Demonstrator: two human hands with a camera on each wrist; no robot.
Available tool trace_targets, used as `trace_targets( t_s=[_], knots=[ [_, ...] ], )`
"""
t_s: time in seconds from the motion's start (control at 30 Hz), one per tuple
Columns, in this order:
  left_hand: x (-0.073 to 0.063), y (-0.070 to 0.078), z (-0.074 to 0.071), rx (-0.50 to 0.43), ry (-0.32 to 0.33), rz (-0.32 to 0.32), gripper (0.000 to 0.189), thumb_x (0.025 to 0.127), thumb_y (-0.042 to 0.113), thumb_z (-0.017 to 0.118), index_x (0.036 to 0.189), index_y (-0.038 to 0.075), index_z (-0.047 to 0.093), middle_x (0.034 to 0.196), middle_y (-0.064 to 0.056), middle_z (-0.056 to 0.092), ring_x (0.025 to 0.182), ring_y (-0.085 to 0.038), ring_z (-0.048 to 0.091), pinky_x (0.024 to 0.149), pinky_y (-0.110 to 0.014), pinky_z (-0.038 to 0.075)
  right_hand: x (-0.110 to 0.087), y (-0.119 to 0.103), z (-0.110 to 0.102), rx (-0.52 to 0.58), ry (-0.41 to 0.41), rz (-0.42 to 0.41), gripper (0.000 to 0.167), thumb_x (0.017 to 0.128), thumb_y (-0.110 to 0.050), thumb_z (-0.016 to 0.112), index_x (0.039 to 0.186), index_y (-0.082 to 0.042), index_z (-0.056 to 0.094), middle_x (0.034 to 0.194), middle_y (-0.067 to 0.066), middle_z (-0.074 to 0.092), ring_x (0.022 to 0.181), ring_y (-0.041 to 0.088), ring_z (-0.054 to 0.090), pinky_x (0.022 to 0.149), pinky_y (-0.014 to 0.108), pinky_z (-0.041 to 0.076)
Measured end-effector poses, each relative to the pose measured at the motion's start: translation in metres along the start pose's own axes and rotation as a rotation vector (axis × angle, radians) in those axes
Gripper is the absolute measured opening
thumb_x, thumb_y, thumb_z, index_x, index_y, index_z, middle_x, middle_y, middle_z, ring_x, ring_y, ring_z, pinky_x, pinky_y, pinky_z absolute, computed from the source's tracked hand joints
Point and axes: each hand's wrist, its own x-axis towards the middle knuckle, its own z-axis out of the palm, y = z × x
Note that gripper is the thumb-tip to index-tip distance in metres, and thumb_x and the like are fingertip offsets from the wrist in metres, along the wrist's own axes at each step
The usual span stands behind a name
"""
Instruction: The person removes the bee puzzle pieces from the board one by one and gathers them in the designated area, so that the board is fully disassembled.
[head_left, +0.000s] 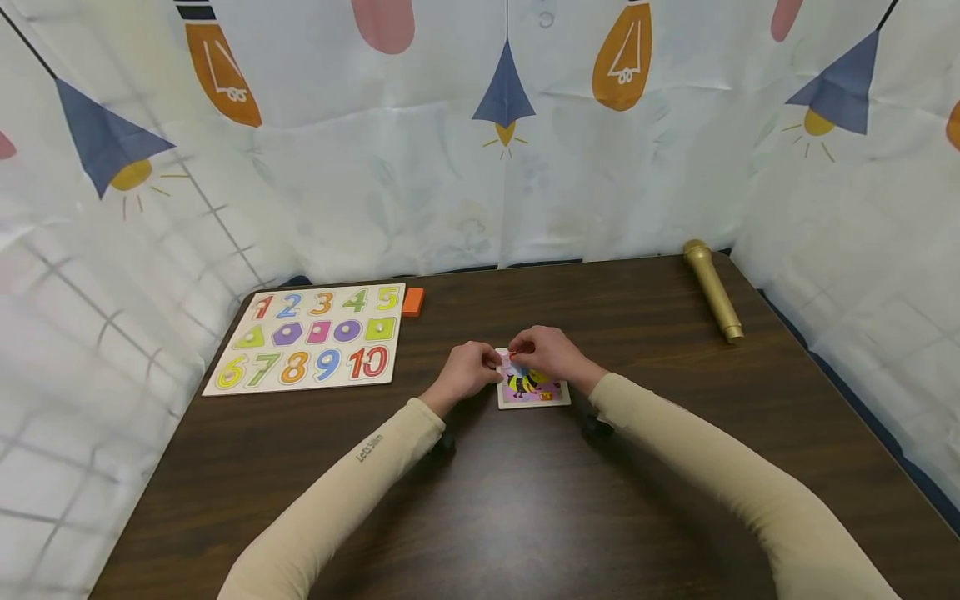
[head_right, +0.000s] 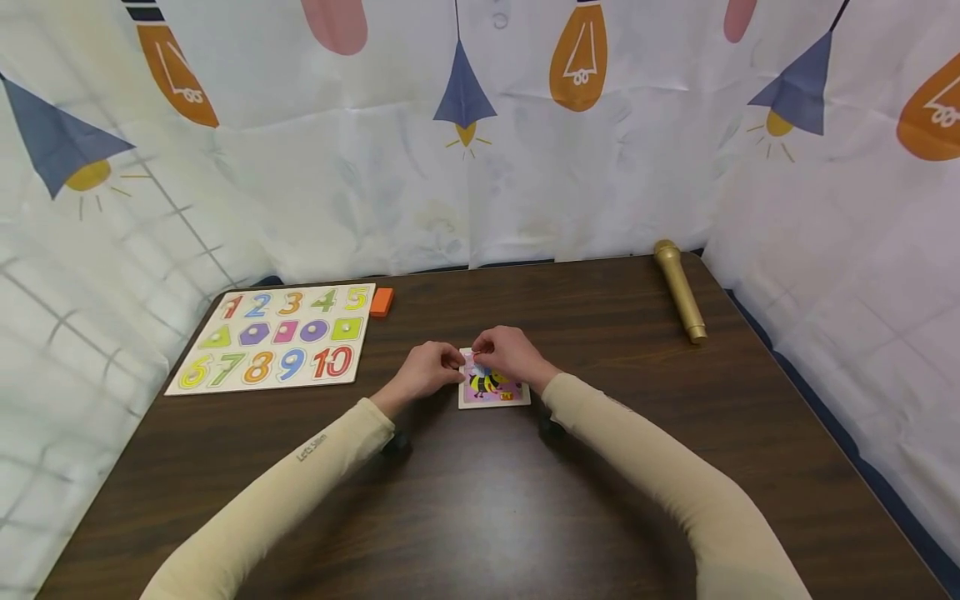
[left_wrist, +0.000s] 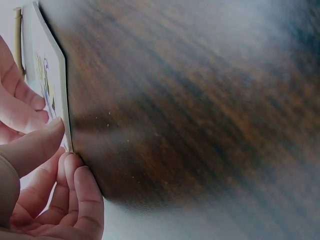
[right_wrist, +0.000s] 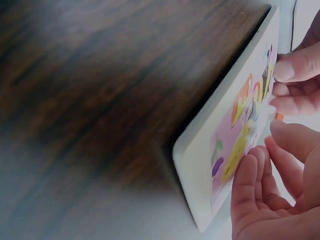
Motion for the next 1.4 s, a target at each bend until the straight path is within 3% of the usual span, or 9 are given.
trace_targets(
  t_s=[0.53, 0.9, 1.1, 1.4],
  knots=[
    [-0.003, -0.001, -0.001, -0.012, 0.015, 0.003, 0.018, 0.083, 0.008, 0.076, 0.098, 0.001, 0.071, 0.085, -0.006, 0.064, 0.076, -0.018, 0.054, 0.073, -0.031, 0.049, 0.006, 0.0, 0.001, 0.0, -0.122, -0.05, 0.02, 0.09, -0.019, 0.071, 0.108, -0.01, 0.071, 0.1, 0.0, 0.068, 0.089, 0.015, 0.061, 0.086, 0.035, 0.051],
    [-0.004, 0.002, 0.0, 0.016, 0.028, 0.006, 0.017, 0.082, 0.009, 0.077, 0.096, 0.001, 0.071, 0.086, -0.006, 0.066, 0.076, -0.017, 0.056, 0.074, -0.032, 0.05, 0.0, 0.0, 0.004, -0.038, -0.057, -0.079, 0.017, 0.089, -0.019, 0.073, 0.102, -0.009, 0.072, 0.095, 0.001, 0.063, 0.085, 0.018, 0.055, 0.081, 0.032, 0.051],
    [-0.005, 0.004, 0.0, 0.017, 0.024, 0.002, 0.017, 0.082, 0.008, 0.077, 0.096, 0.0, 0.071, 0.085, -0.006, 0.065, 0.076, -0.017, 0.055, 0.073, -0.031, 0.05, -0.003, -0.001, 0.007, -0.051, -0.024, -0.044, 0.023, 0.089, -0.021, 0.073, 0.108, -0.007, 0.071, 0.1, 0.004, 0.059, 0.091, 0.019, 0.052, 0.084, 0.034, 0.049],
    [-0.004, 0.004, -0.001, 0.007, 0.016, -0.022, 0.017, 0.083, 0.008, 0.077, 0.097, 0.001, 0.071, 0.084, -0.006, 0.064, 0.075, -0.017, 0.054, 0.071, -0.03, 0.049, -0.002, 0.0, 0.008, -0.007, -0.017, 0.005, 0.014, 0.09, -0.02, 0.072, 0.1, -0.01, 0.073, 0.092, 0.0, 0.065, 0.084, 0.016, 0.056, 0.078, 0.032, 0.051]
  ],
)
